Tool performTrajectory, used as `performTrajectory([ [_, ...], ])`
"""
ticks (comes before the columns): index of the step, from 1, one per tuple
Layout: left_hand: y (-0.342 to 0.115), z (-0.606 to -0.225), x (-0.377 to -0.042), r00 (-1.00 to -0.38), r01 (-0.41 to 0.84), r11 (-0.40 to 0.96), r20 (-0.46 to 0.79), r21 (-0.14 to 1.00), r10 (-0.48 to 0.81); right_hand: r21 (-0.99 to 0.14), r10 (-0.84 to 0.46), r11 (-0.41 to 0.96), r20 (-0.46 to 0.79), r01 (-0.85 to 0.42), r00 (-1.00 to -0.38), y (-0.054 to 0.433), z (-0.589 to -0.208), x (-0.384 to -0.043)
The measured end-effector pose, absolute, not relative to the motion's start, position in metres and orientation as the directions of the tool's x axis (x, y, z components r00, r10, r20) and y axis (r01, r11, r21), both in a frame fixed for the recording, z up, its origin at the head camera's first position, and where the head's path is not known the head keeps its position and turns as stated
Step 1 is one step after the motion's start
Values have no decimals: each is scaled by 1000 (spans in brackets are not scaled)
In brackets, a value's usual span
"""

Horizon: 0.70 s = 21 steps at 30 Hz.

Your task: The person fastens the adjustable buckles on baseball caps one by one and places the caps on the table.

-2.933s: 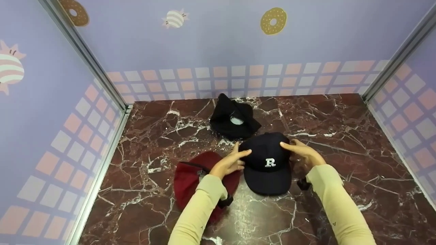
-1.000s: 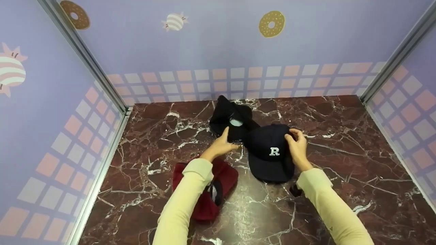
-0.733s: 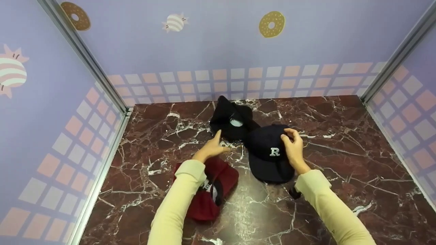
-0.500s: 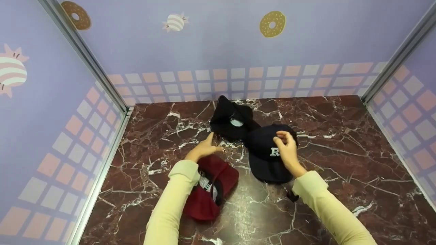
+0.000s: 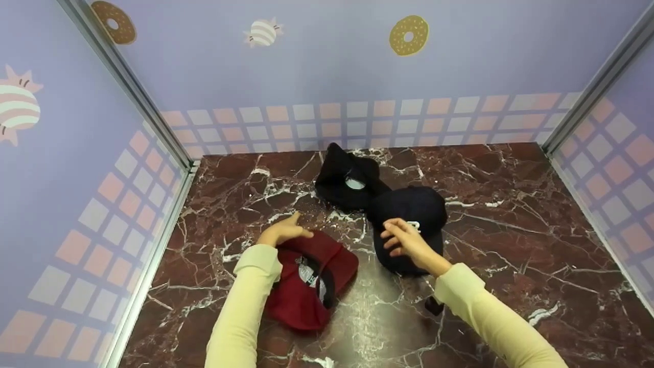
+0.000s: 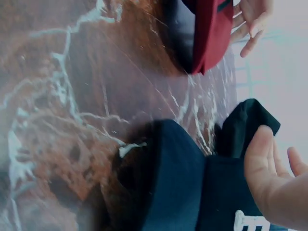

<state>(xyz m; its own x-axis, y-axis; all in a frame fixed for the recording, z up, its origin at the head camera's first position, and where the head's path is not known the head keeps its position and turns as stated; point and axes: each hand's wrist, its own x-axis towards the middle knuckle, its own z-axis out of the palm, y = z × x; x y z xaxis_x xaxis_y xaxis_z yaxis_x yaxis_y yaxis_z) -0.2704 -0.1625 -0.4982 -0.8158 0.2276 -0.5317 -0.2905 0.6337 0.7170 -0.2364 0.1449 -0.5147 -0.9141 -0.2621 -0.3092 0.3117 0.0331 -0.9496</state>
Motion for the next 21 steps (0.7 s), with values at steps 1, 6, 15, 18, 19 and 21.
performTrajectory([
  [1, -165, -499, -270, -810, -288, 644, -539, 709, 232, -944, -288, 47, -327, 328, -900, 144, -516, -235],
  [6, -177, -502, -266, -791, -256, 726, -570, 638, 223, -909, -400, 140, -414, 392, -817, 140, -524, -230],
  [15, -192, -526, -275, -752, -173, 831, -616, 528, 235, -882, -552, 244, -468, 403, -690, 135, -528, -218],
  [18, -198, -549, -282, -719, -163, 823, -637, 544, 279, -874, -577, 265, -483, 408, -659, 131, -530, -215],
  [19, -203, -566, -289, -712, -149, 802, -625, 579, 319, -872, -584, 265, -485, 412, -651, 130, -534, -216],
  [21, -210, -596, -302, -698, -139, 773, -615, 619, 367, -867, -590, 263, -491, 423, -640, 128, -538, -216],
])
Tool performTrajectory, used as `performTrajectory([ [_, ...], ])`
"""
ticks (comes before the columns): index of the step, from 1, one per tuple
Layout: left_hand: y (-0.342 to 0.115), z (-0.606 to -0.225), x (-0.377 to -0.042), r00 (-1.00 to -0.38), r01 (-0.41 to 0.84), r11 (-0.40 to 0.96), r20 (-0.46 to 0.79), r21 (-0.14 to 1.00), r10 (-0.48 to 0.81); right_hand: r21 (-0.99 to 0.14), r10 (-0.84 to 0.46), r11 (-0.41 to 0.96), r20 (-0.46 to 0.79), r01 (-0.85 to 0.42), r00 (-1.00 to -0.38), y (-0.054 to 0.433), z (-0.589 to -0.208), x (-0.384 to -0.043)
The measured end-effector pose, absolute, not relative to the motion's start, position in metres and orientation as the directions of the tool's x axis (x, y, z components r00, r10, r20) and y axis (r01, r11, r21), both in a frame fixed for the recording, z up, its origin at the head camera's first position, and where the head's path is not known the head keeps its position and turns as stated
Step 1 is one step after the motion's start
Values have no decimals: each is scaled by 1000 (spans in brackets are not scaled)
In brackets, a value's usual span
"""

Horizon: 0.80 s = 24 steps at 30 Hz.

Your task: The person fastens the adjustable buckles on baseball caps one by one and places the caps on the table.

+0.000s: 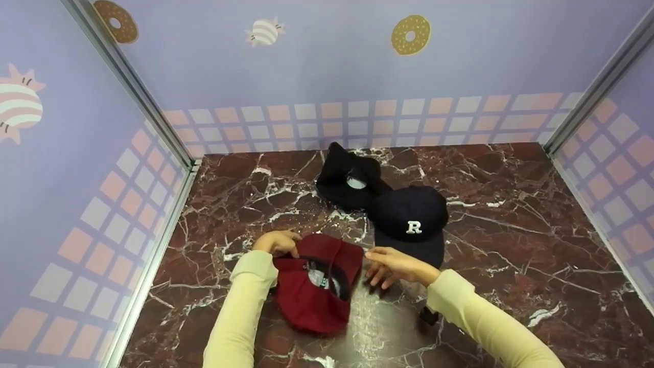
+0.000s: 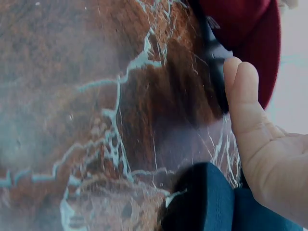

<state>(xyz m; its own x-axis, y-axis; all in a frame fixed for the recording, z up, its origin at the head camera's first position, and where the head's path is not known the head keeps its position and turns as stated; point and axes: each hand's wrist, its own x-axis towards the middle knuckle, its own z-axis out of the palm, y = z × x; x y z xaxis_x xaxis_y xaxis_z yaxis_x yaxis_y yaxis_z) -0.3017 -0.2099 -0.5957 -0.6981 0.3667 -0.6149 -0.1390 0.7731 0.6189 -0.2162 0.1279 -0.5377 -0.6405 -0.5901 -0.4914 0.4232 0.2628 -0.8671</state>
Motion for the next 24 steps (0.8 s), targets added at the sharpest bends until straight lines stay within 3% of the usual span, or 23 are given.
performTrajectory([
  [3, -211, -629, -314, -699, -135, 749, -598, 649, 392, -865, -583, 253, -494, 434, -645, 127, -539, -216],
  [10, -225, -768, -374, -689, -326, 582, -609, 745, 394, -871, -548, 213, -482, 443, -684, 124, -540, -217],
  [13, -222, -792, -383, -707, -342, 541, -589, 769, 391, -872, -524, 188, -479, 453, -704, 124, -540, -220],
  [16, -206, -755, -364, -730, -335, 542, -576, 771, 367, -867, -488, 170, -487, 469, -724, 125, -539, -223],
  [22, -155, -589, -283, -770, -345, 525, -555, 778, 316, -858, -422, 172, -509, 485, -751, 132, -540, -230],
  [24, -142, -555, -266, -784, -353, 510, -545, 785, 296, -855, -412, 173, -514, 489, -752, 136, -540, -232],
])
